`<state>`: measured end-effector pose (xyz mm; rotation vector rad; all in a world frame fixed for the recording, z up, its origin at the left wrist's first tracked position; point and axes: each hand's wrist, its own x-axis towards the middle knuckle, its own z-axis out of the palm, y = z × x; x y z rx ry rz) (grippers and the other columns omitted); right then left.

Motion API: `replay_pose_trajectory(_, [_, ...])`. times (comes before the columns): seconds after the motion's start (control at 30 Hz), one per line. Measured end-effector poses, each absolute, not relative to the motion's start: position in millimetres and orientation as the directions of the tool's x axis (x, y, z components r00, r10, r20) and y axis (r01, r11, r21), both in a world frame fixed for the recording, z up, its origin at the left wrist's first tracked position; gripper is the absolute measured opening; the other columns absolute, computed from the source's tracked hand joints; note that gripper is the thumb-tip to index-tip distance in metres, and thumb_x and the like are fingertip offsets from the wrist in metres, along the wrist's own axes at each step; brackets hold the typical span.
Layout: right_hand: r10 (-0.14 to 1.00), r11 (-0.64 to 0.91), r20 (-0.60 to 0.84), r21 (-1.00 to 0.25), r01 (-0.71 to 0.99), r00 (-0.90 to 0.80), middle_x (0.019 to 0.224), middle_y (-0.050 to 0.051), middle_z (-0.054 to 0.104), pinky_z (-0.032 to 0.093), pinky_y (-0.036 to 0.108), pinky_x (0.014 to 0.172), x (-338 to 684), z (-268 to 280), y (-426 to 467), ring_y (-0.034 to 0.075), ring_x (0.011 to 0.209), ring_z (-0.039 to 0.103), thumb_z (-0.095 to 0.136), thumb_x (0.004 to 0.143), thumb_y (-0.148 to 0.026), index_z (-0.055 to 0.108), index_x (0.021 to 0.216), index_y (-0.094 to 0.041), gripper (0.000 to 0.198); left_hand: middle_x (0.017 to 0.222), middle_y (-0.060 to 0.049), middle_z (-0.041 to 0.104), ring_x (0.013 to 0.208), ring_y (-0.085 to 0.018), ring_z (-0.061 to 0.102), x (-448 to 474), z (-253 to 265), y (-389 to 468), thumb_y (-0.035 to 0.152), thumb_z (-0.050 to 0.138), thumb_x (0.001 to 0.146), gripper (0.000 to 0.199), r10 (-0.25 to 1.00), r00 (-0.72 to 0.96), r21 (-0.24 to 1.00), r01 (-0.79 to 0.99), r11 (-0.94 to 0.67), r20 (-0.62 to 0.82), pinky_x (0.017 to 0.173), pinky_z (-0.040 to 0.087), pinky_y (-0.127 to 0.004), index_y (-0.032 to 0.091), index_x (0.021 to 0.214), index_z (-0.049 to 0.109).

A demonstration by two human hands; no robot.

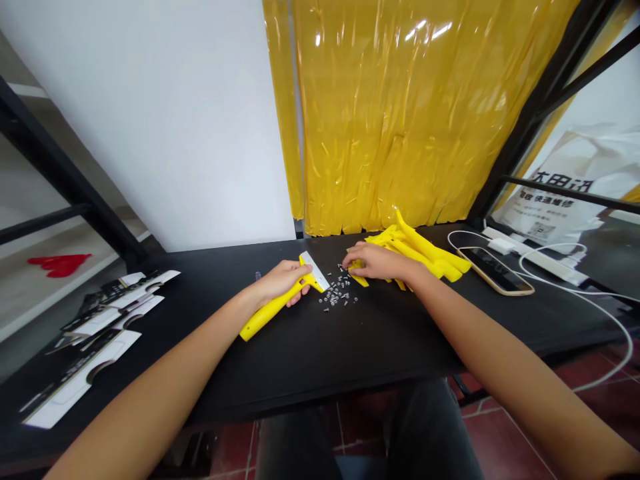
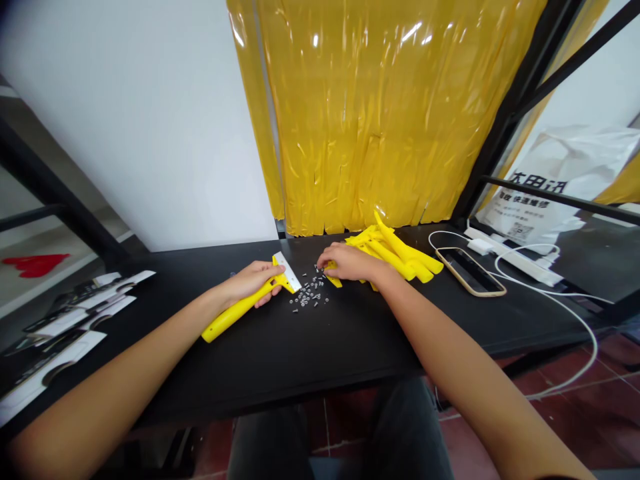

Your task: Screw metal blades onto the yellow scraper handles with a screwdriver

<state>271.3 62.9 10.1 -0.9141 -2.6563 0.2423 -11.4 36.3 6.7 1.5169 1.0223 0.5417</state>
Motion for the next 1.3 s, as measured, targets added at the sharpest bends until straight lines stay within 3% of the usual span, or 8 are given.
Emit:
replay_pose_trajectory(0.17, [0.614,0.785,0.181,-0.238,0.572,-0.768,0.09,0.005,0.072,0.044,0.036,0.085,270.9,9.9,65.6,0.023,0.092,0.06,0.069,0.084,-0.027,0.077,0.097,-0.023,0.015,0.06,-0.003,0.06,0.035,-0.011,0.052,-8.6,5.2,37.8,0.048,0.056,0.093,0.038,0.83,0.514,0.953,0.295,0.065,-0.216,0.032,0.034,-0.023,0.016,0.072,0.06])
replay_pose_trajectory(0.47, [0.666,0.742,0.149,-0.229,0.63,-0.731,0.089,0.006,0.071,0.043,0.028,0.074,261.5,10.2,58.9,0.018,0.084,0.061,0.063,0.089,-0.02,0.071,0.087,-0.018,0.008,0.061,-0.003,0.061,0.033,-0.01,0.049,-11.5,4.9,38.4,0.047,0.053,0.095,0.036,0.841,0.501,0.954,0.295,0.056,-0.204,0.031,0.035,-0.023,0.015,0.078,0.061])
replay_pose_trajectory(0.7, [0.68,0.724,0.161,-0.304,0.62,-0.715,0.088,0.004,0.072,0.043,0.029,0.075,261.6,15.7,55.4,0.018,0.085,0.062,0.063,0.088,-0.023,0.072,0.092,-0.02,0.01,0.06,-0.002,0.061,0.034,-0.01,0.05,-14.8,4.9,36.4,0.049,0.055,0.094,0.036,0.824,0.525,0.954,0.294,0.062,-0.215,0.032,0.036,-0.024,0.017,0.078,0.062])
replay_pose_trajectory(0.8, [0.786,0.617,0.216,-0.341,0.709,-0.58,0.093,0.005,0.073,0.043,0.028,0.071,275.3,23.3,58.4,0.017,0.081,0.064,0.061,0.089,-0.028,0.071,0.1,-0.02,0.017,0.061,-0.002,0.061,0.034,-0.01,0.049,-14.7,6.8,34.0,0.048,0.055,0.094,0.036,0.823,0.529,0.954,0.296,0.047,-0.205,0.032,0.036,-0.024,0.017,0.077,0.061])
replay_pose_trajectory(1.0, [0.937,0.329,0.199,-0.222,0.918,-0.288,0.089,0.008,0.074,0.038,0.03,0.063,288.0,23.3,62.9,0.021,0.079,0.064,0.059,0.088,-0.039,0.071,0.085,-0.02,0.023,0.063,-0.002,0.061,0.034,-0.01,0.049,-13.8,9.8,30.5,0.048,0.053,0.095,0.036,0.821,0.527,0.944,0.328,0.043,-0.221,0.034,0.038,-0.025,0.018,0.075,0.058])
replay_pose_trajectory(1.1, [0.949,0.288,0.186,-0.176,0.941,-0.255,0.088,0.009,0.073,0.036,0.031,0.06,276.9,16.0,59.5,0.024,0.08,0.065,0.061,0.085,-0.049,0.071,0.085,-0.021,0.03,0.063,-0.002,0.061,0.034,-0.01,0.048,-13.1,10.0,29.6,0.048,0.053,0.095,0.036,0.821,0.528,0.944,0.328,0.041,-0.219,0.034,0.038,-0.025,0.018,0.077,0.058])
replay_pose_trajectory(1.2, [0.953,0.254,0.2,-0.122,0.96,-0.227,0.09,0.01,0.072,0.036,0.031,0.06,267.3,14.4,54.4,0.025,0.082,0.065,0.066,0.082,-0.046,0.071,0.09,-0.021,0.027,0.063,-0.003,0.062,0.034,-0.01,0.049,-12.6,9.3,29.5,0.048,0.053,0.095,0.036,0.824,0.525,0.943,0.331,0.033,-0.213,0.034,0.037,-0.025,0.018,0.075,0.058])
replay_pose_trajectory(1.3, [0.914,0.387,0.188,-0.136,0.912,-0.36,0.095,0.008,0.072,0.037,0.03,0.062,262.0,18.4,48.4,0.022,0.083,0.064,0.066,0.083,-0.048,0.072,0.096,-0.022,0.03,0.061,-0.002,0.061,0.034,-0.011,0.05,-12.7,7.5,30.5,0.047,0.052,0.095,0.036,0.825,0.522,0.942,0.334,0.035,-0.215,0.033,0.036,-0.025,0.018,0.075,0.057])
